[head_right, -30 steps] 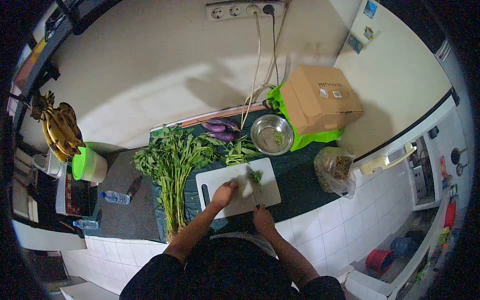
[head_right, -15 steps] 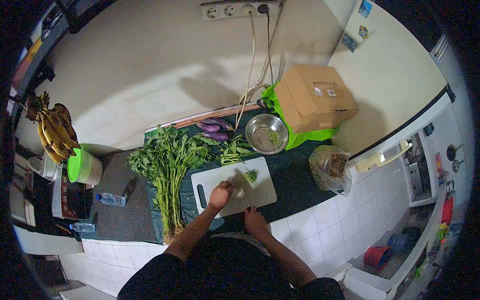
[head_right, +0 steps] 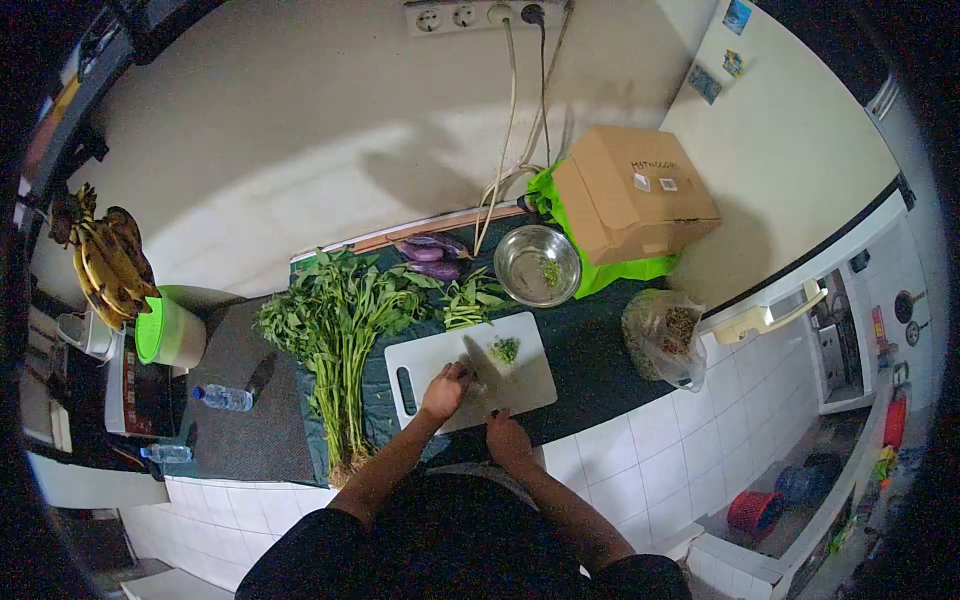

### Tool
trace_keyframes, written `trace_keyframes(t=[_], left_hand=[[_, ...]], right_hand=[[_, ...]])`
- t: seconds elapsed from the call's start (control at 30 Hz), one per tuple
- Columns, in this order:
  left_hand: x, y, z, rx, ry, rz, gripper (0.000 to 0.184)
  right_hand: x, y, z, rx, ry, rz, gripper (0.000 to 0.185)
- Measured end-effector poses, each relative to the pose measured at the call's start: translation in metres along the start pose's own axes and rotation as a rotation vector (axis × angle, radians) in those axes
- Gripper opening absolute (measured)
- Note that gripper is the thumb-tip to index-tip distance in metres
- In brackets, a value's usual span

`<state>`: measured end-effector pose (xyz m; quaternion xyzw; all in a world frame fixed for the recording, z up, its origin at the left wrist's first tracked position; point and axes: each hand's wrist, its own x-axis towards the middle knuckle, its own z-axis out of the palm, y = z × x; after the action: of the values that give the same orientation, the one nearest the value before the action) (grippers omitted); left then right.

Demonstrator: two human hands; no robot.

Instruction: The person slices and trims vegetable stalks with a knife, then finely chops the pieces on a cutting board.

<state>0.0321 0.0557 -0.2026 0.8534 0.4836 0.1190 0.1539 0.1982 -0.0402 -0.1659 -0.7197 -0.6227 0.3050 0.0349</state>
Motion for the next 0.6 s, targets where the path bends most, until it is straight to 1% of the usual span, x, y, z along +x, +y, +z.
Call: trace_keyframes(t=[0.07,0.13,0.27,0.33,0.43,0.47,0.53,0.57,0.6], left_hand=[[0.000,-0.003,0.001,-0.001,-0.011,-0.007,0.037],[0.001,-0.012,0.016,-0.058,0.094,0.119,0.036],[-0.001,-0.006,0.009,-0.034,0.101,0.073,0.035],[0.000,-0.002,0.006,-0.050,0.013,-0.015,0.028],[0.001,-0.002,0.003,-0.048,-0.029,-0.030,0.027],[0.000,-0.002,0.004,-0.048,-0.027,-0.035,0.027],[0.000,-0.006,0.009,-0.023,0.024,0.012,0.028],[-0.001,-0.008,0.011,-0.021,0.025,0.014,0.028],[-0.001,-0.010,0.012,-0.027,0.078,0.055,0.030]], right_hand=[[0.006,0.004,0.008,0.015,0.009,0.006,0.038],[0.013,0.007,0.008,0.091,-0.013,-0.078,0.040],[0.038,0.004,0.010,-0.032,0.064,-0.126,0.040],[0.045,-0.003,0.003,-0.062,-0.034,-0.086,0.041],[0.025,-0.017,-0.012,0.019,-0.008,-0.082,0.040],[0.025,-0.018,-0.010,0.017,-0.010,-0.086,0.040],[0.028,-0.010,0.005,0.032,-0.037,0.018,0.037],[0.035,-0.004,0.014,0.033,-0.035,0.018,0.037],[0.046,0.009,0.029,-0.031,-0.012,-0.117,0.037]])
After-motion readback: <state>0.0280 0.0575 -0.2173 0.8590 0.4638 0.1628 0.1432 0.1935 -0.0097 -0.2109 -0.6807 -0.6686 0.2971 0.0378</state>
